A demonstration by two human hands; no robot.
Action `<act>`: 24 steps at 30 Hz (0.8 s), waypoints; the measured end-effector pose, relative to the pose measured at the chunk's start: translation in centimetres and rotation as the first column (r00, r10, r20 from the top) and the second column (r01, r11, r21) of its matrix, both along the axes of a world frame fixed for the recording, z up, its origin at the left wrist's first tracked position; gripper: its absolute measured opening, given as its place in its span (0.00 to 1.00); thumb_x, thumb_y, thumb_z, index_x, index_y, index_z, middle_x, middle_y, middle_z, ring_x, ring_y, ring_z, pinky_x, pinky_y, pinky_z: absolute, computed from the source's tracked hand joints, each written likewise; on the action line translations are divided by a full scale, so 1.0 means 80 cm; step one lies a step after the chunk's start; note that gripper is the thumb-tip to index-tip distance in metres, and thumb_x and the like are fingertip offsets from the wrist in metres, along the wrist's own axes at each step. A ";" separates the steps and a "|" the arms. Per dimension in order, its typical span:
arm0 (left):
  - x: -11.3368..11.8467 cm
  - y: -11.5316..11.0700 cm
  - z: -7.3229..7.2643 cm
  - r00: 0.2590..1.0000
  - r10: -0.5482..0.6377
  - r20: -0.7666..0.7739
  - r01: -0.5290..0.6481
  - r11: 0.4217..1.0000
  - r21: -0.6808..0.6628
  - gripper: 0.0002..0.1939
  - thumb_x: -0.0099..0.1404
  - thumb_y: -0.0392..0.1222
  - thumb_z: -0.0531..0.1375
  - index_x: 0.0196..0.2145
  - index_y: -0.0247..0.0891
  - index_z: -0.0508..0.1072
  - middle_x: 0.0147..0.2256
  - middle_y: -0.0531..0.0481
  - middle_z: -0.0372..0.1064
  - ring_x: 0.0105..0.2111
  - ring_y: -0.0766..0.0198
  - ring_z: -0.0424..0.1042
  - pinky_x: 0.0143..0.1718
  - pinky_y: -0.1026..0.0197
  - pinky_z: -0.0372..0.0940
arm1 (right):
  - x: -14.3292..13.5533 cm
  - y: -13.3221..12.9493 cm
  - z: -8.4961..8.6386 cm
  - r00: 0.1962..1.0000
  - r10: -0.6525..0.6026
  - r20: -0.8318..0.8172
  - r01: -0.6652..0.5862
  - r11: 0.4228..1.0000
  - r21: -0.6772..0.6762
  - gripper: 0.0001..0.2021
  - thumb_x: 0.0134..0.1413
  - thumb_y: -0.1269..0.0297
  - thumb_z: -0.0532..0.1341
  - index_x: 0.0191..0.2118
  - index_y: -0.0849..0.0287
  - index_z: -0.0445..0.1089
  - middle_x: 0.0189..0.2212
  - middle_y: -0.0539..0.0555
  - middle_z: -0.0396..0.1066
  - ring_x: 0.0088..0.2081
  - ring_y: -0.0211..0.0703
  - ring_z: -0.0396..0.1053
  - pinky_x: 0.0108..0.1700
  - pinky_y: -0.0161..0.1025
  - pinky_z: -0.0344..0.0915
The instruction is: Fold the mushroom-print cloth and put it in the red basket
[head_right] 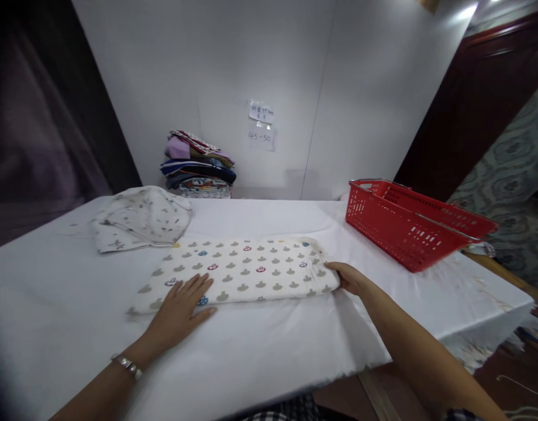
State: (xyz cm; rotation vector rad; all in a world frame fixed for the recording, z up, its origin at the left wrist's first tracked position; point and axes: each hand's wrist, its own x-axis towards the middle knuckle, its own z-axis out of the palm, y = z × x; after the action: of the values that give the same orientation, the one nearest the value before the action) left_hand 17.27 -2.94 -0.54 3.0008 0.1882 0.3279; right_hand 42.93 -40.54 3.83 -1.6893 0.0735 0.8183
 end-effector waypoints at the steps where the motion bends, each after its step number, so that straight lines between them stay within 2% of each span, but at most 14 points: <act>1: 0.000 -0.001 0.004 1.000 0.002 -0.008 -0.002 1.000 -0.025 0.32 0.62 0.61 0.48 0.60 0.43 0.57 0.61 0.46 0.50 0.62 0.51 0.48 0.60 0.42 0.42 | -0.003 -0.001 0.001 1.000 0.013 -0.009 -0.012 0.998 0.054 0.17 0.52 0.61 0.59 0.46 0.65 0.66 0.42 0.61 0.72 0.41 0.45 0.72 0.43 0.39 0.70; 3: 0.003 -0.004 0.017 1.000 0.014 -0.026 -0.016 0.996 -0.085 0.33 0.63 0.61 0.47 0.60 0.43 0.56 0.62 0.45 0.49 0.62 0.51 0.47 0.60 0.41 0.41 | -0.007 -0.003 0.001 0.999 0.032 -0.038 -0.026 0.988 0.150 0.16 0.51 0.63 0.60 0.45 0.66 0.66 0.42 0.61 0.73 0.42 0.47 0.72 0.46 0.40 0.69; 5: 0.016 -0.014 0.034 0.999 0.019 -0.037 -0.025 0.988 -0.153 0.33 0.64 0.62 0.45 0.60 0.41 0.56 0.62 0.44 0.47 0.63 0.51 0.45 0.61 0.41 0.40 | -0.009 -0.003 0.001 0.998 0.022 -0.057 -0.011 0.982 0.189 0.16 0.50 0.65 0.60 0.45 0.66 0.66 0.41 0.61 0.73 0.41 0.48 0.72 0.45 0.41 0.69; 8: 0.059 -0.037 0.056 0.999 -0.010 -0.037 -0.001 0.959 -0.282 0.34 0.64 0.62 0.42 0.60 0.39 0.55 0.63 0.43 0.44 0.63 0.52 0.41 0.61 0.43 0.38 | -0.009 -0.003 -0.003 0.999 -0.029 -0.043 0.036 0.980 0.194 0.16 0.51 0.64 0.59 0.45 0.66 0.66 0.40 0.61 0.74 0.39 0.49 0.73 0.42 0.42 0.70; 10: 0.098 -0.055 0.061 0.999 -0.034 -0.001 0.031 0.919 -0.393 0.34 0.64 0.62 0.41 0.61 0.40 0.54 0.64 0.44 0.42 0.63 0.54 0.41 0.61 0.45 0.40 | -0.010 -0.002 -0.006 0.998 -0.047 -0.042 0.054 0.978 0.200 0.16 0.52 0.63 0.58 0.45 0.65 0.66 0.38 0.61 0.74 0.38 0.49 0.73 0.40 0.42 0.71; 13: 0.154 -0.076 0.050 0.998 0.039 -0.058 -0.063 0.851 -0.521 0.34 0.65 0.61 0.38 0.61 0.38 0.52 0.64 0.41 0.39 0.63 0.52 0.41 0.61 0.47 0.43 | -0.014 -0.002 -0.006 0.996 -0.071 -0.059 0.083 0.969 0.231 0.16 0.52 0.63 0.57 0.45 0.65 0.66 0.36 0.60 0.75 0.37 0.50 0.74 0.41 0.44 0.71; 16: 0.182 -0.086 0.024 0.990 0.113 -0.083 -0.139 0.860 -0.490 0.36 0.63 0.60 0.40 0.61 0.34 0.51 0.64 0.39 0.36 0.64 0.48 0.35 0.61 0.41 0.35 | -0.020 0.001 -0.001 0.993 -0.104 -0.050 0.113 0.960 0.257 0.16 0.51 0.63 0.56 0.45 0.64 0.66 0.34 0.59 0.75 0.36 0.52 0.74 0.42 0.47 0.71; 19: 0.185 -0.087 -0.001 0.990 0.124 -0.068 -0.141 0.915 -0.378 0.38 0.61 0.61 0.43 0.61 0.33 0.52 0.64 0.37 0.38 0.64 0.48 0.34 0.61 0.42 0.28 | -0.023 0.006 0.010 0.992 -0.123 0.008 0.116 0.955 0.273 0.15 0.49 0.63 0.55 0.43 0.63 0.66 0.33 0.59 0.76 0.36 0.53 0.74 0.43 0.48 0.71; 21: 0.182 -0.086 -0.009 0.991 0.120 -0.051 -0.130 0.919 -0.372 0.38 0.60 0.61 0.44 0.60 0.32 0.53 0.64 0.36 0.40 0.64 0.48 0.34 0.61 0.43 0.26 | -0.022 0.013 0.021 0.989 -0.136 0.052 0.116 0.950 0.289 0.14 0.48 0.63 0.55 0.41 0.63 0.66 0.34 0.60 0.75 0.37 0.53 0.74 0.43 0.48 0.71; 22: 0.181 -0.086 -0.009 0.992 0.120 -0.039 -0.125 0.898 -0.422 0.38 0.60 0.61 0.46 0.60 0.31 0.54 0.64 0.36 0.40 0.64 0.49 0.33 0.61 0.44 0.24 | -0.021 0.018 0.029 0.988 -0.136 0.077 0.107 0.949 0.297 0.14 0.48 0.63 0.55 0.41 0.63 0.67 0.34 0.60 0.75 0.37 0.54 0.74 0.43 0.48 0.71; 24: 0.182 -0.085 -0.002 0.992 0.122 -0.020 -0.111 0.807 -0.580 0.38 0.58 0.60 0.50 0.59 0.31 0.57 0.63 0.35 0.41 0.64 0.48 0.33 0.61 0.45 0.23 | -0.021 0.031 0.048 0.983 -0.108 0.148 0.058 0.950 0.308 0.15 0.48 0.63 0.55 0.42 0.63 0.67 0.35 0.60 0.75 0.39 0.54 0.73 0.43 0.47 0.71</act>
State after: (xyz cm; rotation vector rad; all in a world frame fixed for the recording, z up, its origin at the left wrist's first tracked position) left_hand 31.79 -9.71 -0.67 2.3783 0.3944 0.2495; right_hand 41.29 -38.04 7.69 -1.4455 -0.0895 0.5915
